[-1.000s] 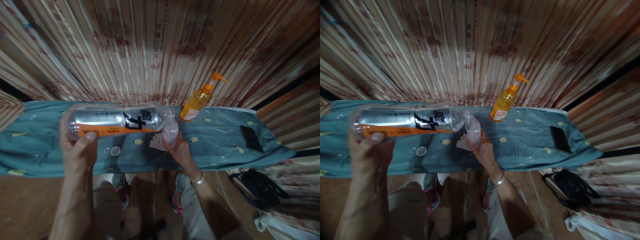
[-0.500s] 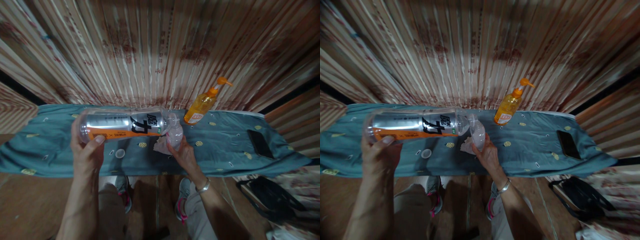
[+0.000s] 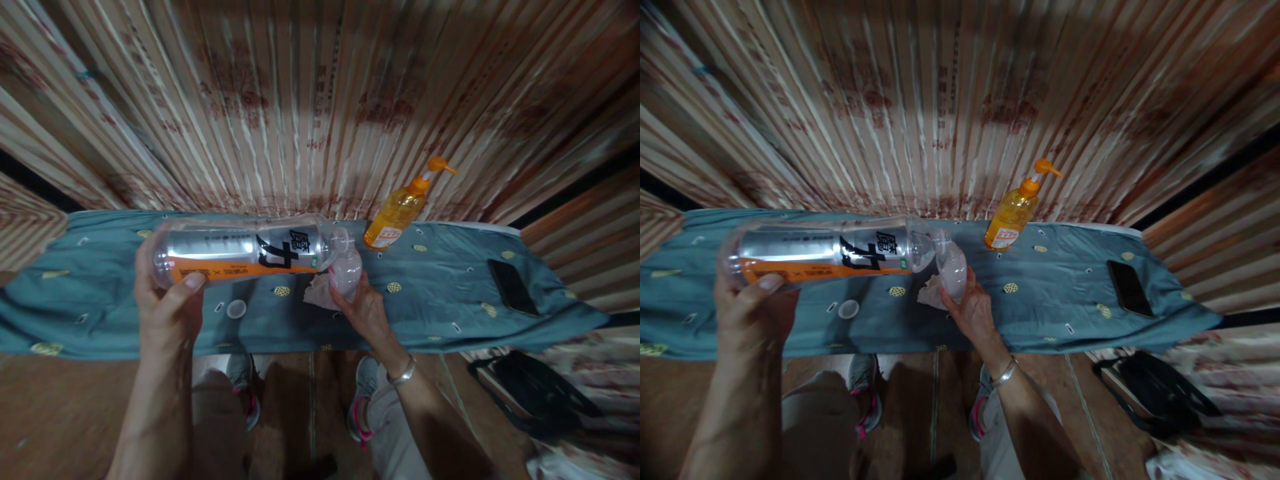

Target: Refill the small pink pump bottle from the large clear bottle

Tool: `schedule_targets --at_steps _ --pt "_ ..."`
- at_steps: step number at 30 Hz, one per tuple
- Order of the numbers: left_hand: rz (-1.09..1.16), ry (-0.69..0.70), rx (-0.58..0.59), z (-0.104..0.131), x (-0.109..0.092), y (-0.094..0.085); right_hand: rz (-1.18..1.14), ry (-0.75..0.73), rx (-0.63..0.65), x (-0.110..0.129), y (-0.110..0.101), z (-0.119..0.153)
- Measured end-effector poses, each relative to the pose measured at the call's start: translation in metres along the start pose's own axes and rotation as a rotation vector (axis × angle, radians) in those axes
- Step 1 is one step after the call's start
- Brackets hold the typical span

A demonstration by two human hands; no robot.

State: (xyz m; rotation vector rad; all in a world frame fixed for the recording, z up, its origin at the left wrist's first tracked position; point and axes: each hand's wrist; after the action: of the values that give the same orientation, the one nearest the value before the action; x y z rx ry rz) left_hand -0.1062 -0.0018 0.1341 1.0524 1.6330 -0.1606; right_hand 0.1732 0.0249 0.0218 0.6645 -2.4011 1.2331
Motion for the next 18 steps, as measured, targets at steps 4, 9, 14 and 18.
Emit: schedule_targets --at_steps 4,9,14,18 --pt "0.043 -0.014 -0.006 0.0007 -0.0024 0.0024 0.012 0.001 0.004 -0.0007 0.0003 0.0004" --pt "0.037 -0.011 -0.007 0.0009 -0.0011 0.002 -0.012 -0.015 -0.005 -0.0016 0.001 0.0014" --pt "-0.001 0.007 0.018 0.001 -0.0005 0.0022 -0.019 0.007 -0.005 0.0003 -0.001 0.0001" --pt "-0.017 0.026 0.016 0.0003 -0.0013 0.0018 -0.008 0.019 0.013 0.0006 -0.0016 -0.0011"
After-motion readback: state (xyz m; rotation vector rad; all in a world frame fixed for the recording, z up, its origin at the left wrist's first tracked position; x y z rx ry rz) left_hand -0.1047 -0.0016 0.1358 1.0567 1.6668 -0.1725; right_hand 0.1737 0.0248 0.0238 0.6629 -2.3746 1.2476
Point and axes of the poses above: each hand's wrist, its own z-axis away from the middle knuckle, its own y-axis out of the palm, x = y × z, and after that the axes turned 14 degrees about -x, right-handed
